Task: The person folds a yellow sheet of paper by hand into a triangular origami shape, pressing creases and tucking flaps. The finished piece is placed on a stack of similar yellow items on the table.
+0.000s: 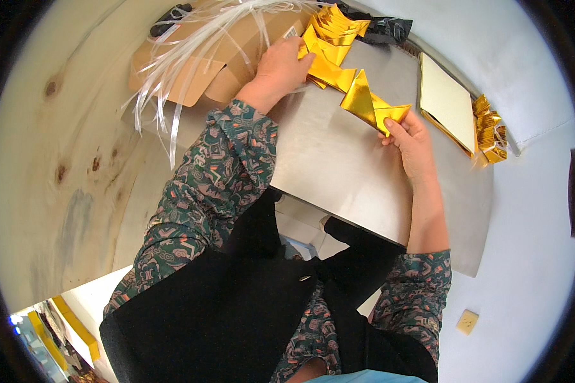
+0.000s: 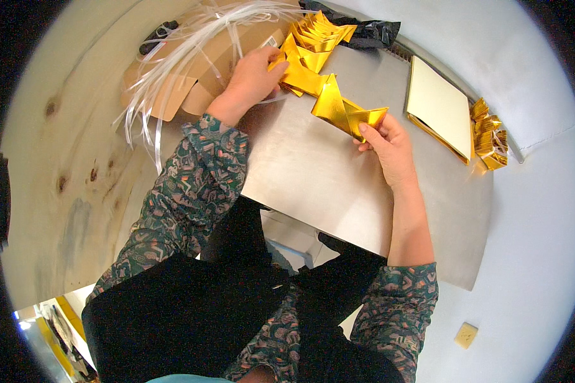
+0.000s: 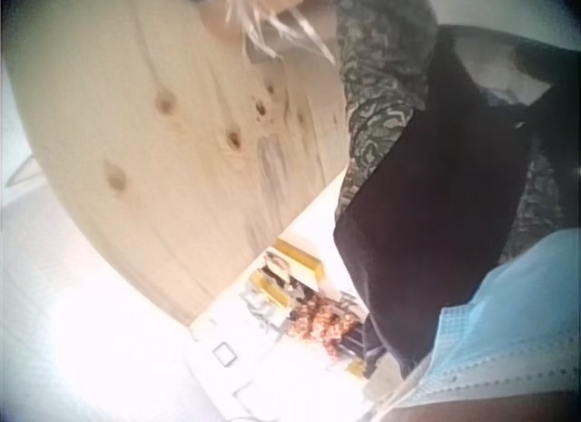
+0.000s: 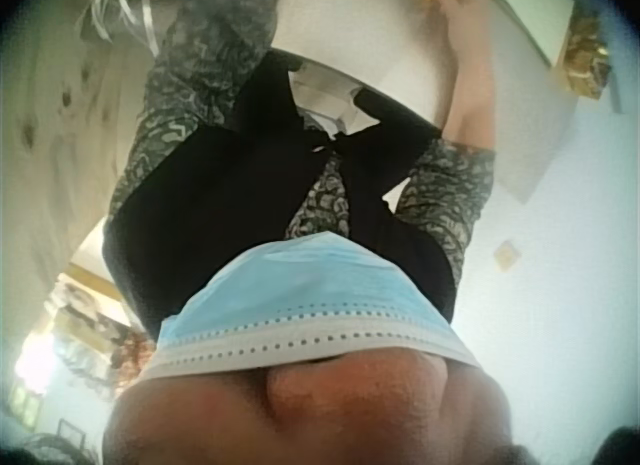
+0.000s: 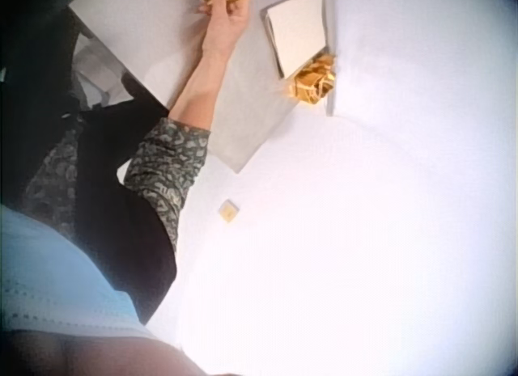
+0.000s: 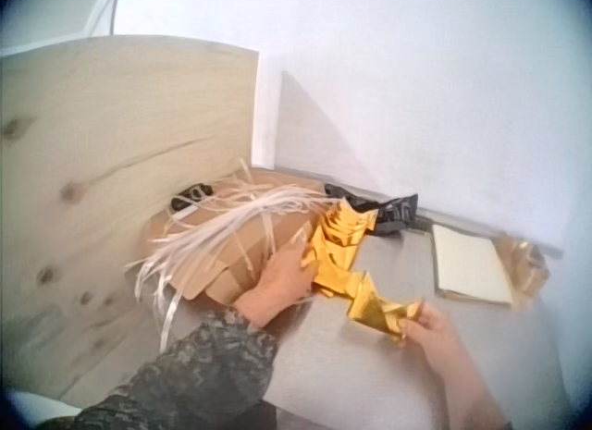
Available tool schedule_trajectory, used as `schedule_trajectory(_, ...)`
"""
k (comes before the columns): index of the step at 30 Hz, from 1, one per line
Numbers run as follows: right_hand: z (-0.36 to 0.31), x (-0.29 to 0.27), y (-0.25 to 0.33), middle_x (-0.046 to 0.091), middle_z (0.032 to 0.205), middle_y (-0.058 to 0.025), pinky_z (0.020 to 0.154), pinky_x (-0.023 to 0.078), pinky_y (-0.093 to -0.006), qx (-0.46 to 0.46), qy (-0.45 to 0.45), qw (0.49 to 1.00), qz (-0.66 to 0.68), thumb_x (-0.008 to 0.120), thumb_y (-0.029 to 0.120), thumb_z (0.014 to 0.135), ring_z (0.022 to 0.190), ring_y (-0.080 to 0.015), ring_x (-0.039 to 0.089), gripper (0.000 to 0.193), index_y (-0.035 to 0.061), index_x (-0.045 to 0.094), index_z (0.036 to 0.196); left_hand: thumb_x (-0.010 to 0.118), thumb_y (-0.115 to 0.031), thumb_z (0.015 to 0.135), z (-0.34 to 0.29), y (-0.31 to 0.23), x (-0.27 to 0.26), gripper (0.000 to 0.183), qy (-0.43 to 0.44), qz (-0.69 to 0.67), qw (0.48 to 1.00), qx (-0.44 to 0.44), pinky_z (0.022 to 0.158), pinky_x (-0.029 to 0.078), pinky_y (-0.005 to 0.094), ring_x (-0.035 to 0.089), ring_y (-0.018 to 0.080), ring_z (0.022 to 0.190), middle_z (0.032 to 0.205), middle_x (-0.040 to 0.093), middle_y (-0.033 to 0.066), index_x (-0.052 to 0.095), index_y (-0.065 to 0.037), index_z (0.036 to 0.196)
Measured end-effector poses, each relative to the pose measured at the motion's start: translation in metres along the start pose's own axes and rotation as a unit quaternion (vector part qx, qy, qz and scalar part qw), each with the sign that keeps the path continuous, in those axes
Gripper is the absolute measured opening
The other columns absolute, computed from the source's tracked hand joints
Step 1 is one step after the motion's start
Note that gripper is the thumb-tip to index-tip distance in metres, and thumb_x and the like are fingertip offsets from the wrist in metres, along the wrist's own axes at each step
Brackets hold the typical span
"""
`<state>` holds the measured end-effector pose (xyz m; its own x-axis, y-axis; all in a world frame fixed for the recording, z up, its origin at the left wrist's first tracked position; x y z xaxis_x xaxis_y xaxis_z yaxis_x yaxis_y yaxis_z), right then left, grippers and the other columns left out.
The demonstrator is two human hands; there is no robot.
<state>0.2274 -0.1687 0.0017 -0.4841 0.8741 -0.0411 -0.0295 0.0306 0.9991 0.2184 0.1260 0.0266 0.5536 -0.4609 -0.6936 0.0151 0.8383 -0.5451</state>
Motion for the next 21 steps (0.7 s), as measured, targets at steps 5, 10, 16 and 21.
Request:
schedule_trajectory(5,0.003,-0.001,0.001,0.064,0.089,0.0030,0.064,0.044,-0.0204,-0.009,-0.012,0.999,-0.028,0.069,0.016,0.096,0.074,-0.0059,0.056,0.014,0.0086,0.066,0.108,0.072,-0.031,0.089,-0.007,-0.002,0.016,0.056,0.098,0.052,0.993,-0.037,0.073,0.056,0.0354,0.070,0.0208,0.064,0.099,0.072,0.0166,0.057,0.004,0.130)
schedule_trajectory(10,0.003,-0.003,0.003,0.061,0.084,0.0058,0.060,0.037,-0.0193,-0.021,-0.024,0.999,-0.034,0.069,0.016,0.096,0.070,-0.0035,0.048,0.012,0.0096,0.067,0.105,0.075,-0.024,0.087,-0.009,-0.005,0.018,0.049,0.140,-0.129,0.977,-0.096,0.061,0.053,0.0289,0.066,0.0139,0.062,0.094,0.072,0.0101,0.061,0.003,0.126)
schedule_trajectory(16,0.004,-0.005,0.001,0.059,0.082,0.0055,0.058,0.035,-0.0189,-0.006,-0.025,1.000,-0.012,0.070,0.015,0.095,0.069,-0.0027,0.046,0.012,0.0088,0.067,0.105,0.072,-0.022,0.092,-0.018,-0.021,0.036,0.034,0.260,-0.332,0.895,-0.144,0.052,0.044,0.0209,0.057,0.0065,0.059,0.078,0.065,-0.0002,0.067,-0.001,0.118)
schedule_trajectory(21,0.005,-0.008,-0.002,0.058,0.081,0.0044,0.056,0.035,-0.0189,0.004,-0.023,1.000,-0.009,0.071,0.016,0.095,0.065,-0.0031,0.044,0.012,0.0085,0.066,0.104,0.071,-0.022,0.093,-0.029,-0.037,0.041,0.029,0.318,-0.412,0.842,-0.143,0.053,0.045,0.0200,0.057,0.0048,0.063,0.075,0.063,-0.0019,0.068,-0.003,0.115)
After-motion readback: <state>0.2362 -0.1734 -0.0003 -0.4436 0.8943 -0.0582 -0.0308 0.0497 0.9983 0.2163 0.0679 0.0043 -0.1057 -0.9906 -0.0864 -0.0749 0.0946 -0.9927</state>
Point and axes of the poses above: each hand's wrist, its own z-axis towards the middle knuckle, its own x-axis out of the palm, y = z × x, the point moved 7 cm from there along z, towards the middle knuckle
